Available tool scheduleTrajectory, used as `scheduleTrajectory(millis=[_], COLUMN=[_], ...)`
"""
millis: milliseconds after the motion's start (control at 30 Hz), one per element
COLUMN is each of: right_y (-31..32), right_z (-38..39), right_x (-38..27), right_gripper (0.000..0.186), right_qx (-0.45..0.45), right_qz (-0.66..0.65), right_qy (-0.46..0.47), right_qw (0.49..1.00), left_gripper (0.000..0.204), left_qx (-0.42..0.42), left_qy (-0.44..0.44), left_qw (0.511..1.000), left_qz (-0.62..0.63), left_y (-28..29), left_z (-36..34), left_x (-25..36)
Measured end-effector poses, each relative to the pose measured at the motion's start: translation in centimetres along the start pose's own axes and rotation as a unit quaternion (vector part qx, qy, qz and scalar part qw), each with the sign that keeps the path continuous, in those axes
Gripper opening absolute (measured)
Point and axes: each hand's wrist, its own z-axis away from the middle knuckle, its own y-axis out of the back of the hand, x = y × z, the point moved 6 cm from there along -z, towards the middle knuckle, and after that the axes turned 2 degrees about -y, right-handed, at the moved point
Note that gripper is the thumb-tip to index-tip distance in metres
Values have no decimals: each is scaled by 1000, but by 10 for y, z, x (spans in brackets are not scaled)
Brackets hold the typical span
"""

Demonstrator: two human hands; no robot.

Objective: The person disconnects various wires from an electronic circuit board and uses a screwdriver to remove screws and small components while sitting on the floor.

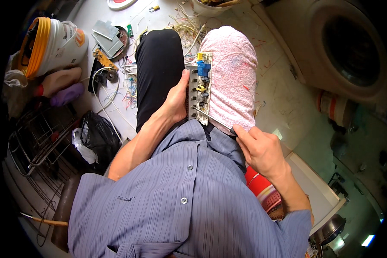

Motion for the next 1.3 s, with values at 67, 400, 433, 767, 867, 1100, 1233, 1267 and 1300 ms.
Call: scheduleTrajectory(millis=[67,400,433,767,867,1100,1233,1267,1300], right_y=[-1,4,5,-22,-34,-28,-22,-19,-17], right_z=[0,-5,-6,-9,-1,-12,-21,-24,-25], right_x=[-2,5,4,21,1,3,-3,-5,-6], right_gripper=[37,49,48,32,35,30,28,28,29], right_qx=[3,-1,-3,-208,-310,-256,-240,-233,-208], right_qz=[29,71,70,-356,-477,-465,-359,-310,-275], right_qy=[21,105,103,-324,-404,-441,-360,-326,-291], right_qw=[999,992,992,851,716,724,827,862,893], left_gripper=[64,65,64,66,67,69,69,69,69], left_qx=[6,-5,-5,18,-10,-21,-8,-8,-8], left_qy=[0,-3,-4,-35,-45,-69,-99,-104,-106], left_qw=[1000,1000,1000,999,998,996,993,993,993], left_qz=[-2,6,8,-29,-34,-50,-61,-59,-59], left_y=[0,0,1,6,8,5,4,3,3], left_z=[1,0,0,1,0,3,2,2,2], left_x=[0,-1,-2,0,-4,-3,-3,-4,-4])
